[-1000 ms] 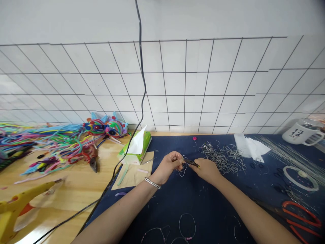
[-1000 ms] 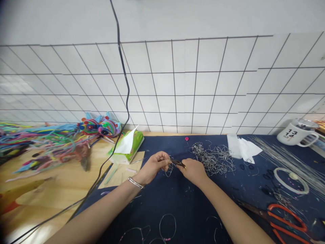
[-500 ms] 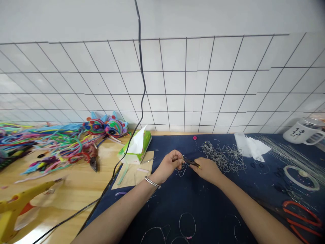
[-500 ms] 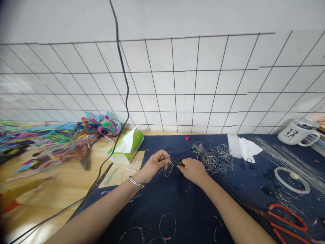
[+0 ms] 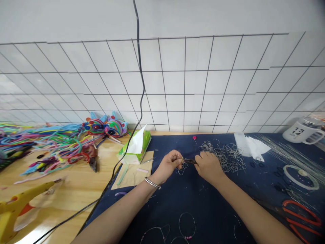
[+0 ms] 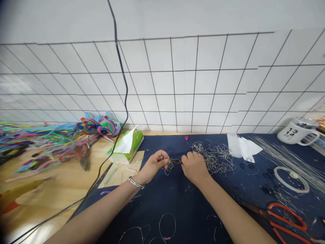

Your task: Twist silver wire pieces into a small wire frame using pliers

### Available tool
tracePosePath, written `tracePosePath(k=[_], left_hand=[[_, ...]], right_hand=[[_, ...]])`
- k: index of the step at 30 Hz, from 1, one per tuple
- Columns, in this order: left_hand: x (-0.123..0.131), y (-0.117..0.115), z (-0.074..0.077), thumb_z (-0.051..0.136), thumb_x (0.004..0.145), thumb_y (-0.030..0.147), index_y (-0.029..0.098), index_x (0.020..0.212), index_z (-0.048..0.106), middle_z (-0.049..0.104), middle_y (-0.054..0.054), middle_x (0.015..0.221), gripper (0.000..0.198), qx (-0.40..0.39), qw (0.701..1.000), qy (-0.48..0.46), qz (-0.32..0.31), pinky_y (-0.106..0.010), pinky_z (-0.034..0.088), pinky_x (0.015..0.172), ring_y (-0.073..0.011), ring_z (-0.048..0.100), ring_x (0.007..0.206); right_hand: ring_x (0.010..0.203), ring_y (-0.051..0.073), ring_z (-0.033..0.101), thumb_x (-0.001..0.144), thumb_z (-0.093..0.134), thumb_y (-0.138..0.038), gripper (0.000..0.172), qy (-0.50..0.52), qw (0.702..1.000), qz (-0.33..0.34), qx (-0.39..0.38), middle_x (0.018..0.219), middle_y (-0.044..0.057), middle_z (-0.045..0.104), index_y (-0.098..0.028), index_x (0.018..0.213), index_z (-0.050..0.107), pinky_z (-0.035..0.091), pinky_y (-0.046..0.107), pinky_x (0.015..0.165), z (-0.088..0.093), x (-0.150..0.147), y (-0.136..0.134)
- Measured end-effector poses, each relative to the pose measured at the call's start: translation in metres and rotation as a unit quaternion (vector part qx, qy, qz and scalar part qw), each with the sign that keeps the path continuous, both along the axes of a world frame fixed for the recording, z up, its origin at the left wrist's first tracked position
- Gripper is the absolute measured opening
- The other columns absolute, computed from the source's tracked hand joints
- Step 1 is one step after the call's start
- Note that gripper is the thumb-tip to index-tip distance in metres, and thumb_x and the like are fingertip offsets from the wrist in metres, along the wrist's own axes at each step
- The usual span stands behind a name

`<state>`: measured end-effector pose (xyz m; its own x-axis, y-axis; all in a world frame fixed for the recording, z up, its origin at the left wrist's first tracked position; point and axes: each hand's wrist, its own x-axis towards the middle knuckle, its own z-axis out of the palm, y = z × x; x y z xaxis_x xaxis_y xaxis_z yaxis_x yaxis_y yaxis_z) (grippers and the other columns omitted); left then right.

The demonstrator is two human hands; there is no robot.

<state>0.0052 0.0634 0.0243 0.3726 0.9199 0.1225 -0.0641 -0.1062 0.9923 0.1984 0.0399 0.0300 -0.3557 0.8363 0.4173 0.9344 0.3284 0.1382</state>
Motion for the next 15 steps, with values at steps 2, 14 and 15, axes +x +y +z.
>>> tracePosePath(k=[2,14,15], left_hand=[[0.0005,-0.0008,0.0005,0.051,0.077,0.021,0.014,0.079,0.048,0.052,0.001,0.062,0.008,-0.001,1.0,-0.002,0.003,-0.02,0.036,0.055,-0.0073,0.048,0.054],[0.0028,-0.0056,0.0033,0.051,0.076,0.021,0.014,0.078,0.05,0.054,0.0,0.064,0.008,-0.019,0.999,-0.029,0.023,-0.02,0.035,0.054,-0.0072,0.047,0.053],[0.0029,-0.0057,0.0035,0.051,0.076,0.021,0.014,0.079,0.05,0.054,0.0,0.064,0.008,-0.02,0.999,-0.031,0.024,-0.02,0.035,0.054,-0.0072,0.047,0.053]], right_hand=[[0.071,0.017,0.039,0.08,0.041,-0.03,0.02,-0.001,1.0,0.001,0.009,0.069,0.005,0.047,-0.018,0.07,0.053,0.022,0.029,0.065,-0.0002,-0.0001,0.0],[0.066,0.014,0.04,0.081,0.038,-0.031,0.024,0.005,1.0,-0.011,0.005,0.066,0.005,0.048,-0.018,0.069,0.054,0.019,0.027,0.059,-0.0014,-0.0036,-0.0004],[0.066,0.014,0.04,0.081,0.038,-0.031,0.024,0.004,1.0,-0.011,0.002,0.066,0.005,0.049,-0.018,0.069,0.054,0.019,0.027,0.059,-0.0013,-0.0036,-0.0003]])
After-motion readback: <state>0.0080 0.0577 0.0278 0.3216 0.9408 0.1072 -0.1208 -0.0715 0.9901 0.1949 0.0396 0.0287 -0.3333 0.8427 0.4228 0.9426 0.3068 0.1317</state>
